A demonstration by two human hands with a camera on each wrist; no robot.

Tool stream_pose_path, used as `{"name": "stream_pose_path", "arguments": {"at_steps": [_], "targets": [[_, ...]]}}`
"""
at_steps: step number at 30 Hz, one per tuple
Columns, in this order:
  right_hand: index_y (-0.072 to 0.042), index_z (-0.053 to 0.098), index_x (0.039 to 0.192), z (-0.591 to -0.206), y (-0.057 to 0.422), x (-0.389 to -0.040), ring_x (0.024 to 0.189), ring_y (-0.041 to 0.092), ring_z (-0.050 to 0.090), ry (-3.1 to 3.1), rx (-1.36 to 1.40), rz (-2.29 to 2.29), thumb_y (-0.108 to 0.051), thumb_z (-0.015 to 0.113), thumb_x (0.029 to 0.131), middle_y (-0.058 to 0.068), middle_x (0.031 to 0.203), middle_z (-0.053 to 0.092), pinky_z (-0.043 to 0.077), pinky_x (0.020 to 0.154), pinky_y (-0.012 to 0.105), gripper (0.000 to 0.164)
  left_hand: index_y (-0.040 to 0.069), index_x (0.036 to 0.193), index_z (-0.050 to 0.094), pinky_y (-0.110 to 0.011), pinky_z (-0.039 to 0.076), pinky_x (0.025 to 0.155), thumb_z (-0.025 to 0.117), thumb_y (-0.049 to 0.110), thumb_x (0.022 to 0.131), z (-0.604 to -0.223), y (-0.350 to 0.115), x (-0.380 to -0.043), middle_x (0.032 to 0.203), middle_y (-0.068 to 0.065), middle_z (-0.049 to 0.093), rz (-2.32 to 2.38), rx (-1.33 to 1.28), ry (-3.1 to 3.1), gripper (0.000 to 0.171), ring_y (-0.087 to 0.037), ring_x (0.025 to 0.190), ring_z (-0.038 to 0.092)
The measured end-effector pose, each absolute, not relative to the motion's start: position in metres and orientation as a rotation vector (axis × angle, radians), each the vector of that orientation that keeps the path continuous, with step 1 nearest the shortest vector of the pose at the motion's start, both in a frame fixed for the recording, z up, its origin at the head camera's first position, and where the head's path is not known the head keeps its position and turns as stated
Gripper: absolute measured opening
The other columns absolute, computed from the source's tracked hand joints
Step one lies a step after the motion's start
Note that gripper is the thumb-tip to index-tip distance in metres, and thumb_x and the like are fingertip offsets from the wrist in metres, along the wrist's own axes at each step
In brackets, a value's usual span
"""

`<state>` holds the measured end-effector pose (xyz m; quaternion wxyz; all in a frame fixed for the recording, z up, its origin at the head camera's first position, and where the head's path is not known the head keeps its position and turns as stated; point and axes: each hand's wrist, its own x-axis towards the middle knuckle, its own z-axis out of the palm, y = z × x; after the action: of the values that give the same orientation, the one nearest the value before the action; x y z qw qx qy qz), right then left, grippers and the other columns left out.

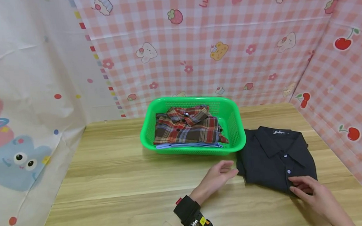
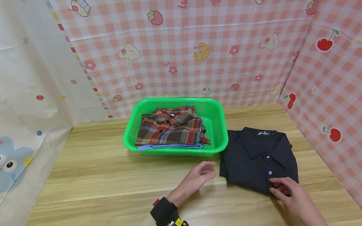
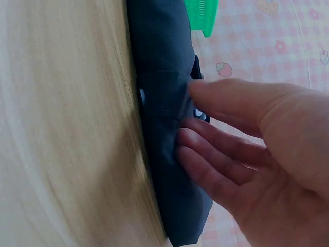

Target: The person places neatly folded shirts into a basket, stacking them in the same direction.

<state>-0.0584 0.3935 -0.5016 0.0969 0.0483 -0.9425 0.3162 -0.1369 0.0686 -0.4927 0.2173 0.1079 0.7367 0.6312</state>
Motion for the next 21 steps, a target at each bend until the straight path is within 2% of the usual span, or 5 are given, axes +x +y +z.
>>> {"name": "stream_pose_path", "arguments": {"at_steps": [11,13,15,18,21], "targets": [[0.011,0.062,0.127,-0.498,0.401,-0.063,0.091,-0.025,0.038,-2.6,-0.115,0.947,0.002,0.072,0.093,0.026,0.112,0.06,0.038,0.073,-0.003,0.036,0.009,0.147,0.053,-0.046,0.05,0.106,0.068,0.035,0.099,-0.492,0.087,-0.144,0.145,-0.01,0.057,1.805,0.18,1.993,0.058,-0.029,0.13,0.058],[0.012,0.057,0.133,-0.497,0.404,-0.063,0.099,-0.011,0.049,-2.62,-0.209,0.951,-0.006,0.069,0.098,0.032,0.122,0.056,0.034,0.071,-0.005,0.041,0.008,0.149,0.051,-0.047,0.049,0.107,0.069,0.034,0.098,-0.493,0.089,-0.144,0.146,-0.011,0.056,1.816,0.164,1.987,0.06,-0.031,0.131,0.057],[0.013,0.052,0.138,-0.495,0.406,-0.064,0.109,0.014,0.056,-2.635,-0.305,0.967,-0.012,0.067,0.1,0.036,0.13,0.051,0.03,0.071,-0.006,0.048,0.007,0.15,0.049,-0.048,0.048,0.108,0.069,0.034,0.098,-0.494,0.09,-0.145,0.146,-0.013,0.055,1.83,0.151,1.972,0.062,-0.033,0.132,0.057],[0.015,0.042,0.145,-0.493,0.408,-0.066,0.121,0.052,0.046,-2.654,-0.416,1.015,-0.02,0.064,0.102,0.04,0.139,0.044,0.026,0.072,-0.006,0.06,0.007,0.151,0.047,-0.048,0.048,0.108,0.069,0.033,0.098,-0.494,0.091,-0.146,0.146,-0.014,0.054,1.851,0.127,1.942,0.063,-0.033,0.132,0.056],[0.017,0.026,0.153,-0.491,0.409,-0.068,0.133,0.057,0.039,-2.679,-0.537,1.129,-0.028,0.06,0.104,0.043,0.147,0.035,0.037,0.101,0.007,0.075,0.007,0.152,0.047,-0.048,0.049,0.106,0.069,0.032,0.098,-0.495,0.094,-0.148,0.144,-0.015,0.055,1.872,0.093,1.911,0.064,-0.032,0.127,0.058]]}}
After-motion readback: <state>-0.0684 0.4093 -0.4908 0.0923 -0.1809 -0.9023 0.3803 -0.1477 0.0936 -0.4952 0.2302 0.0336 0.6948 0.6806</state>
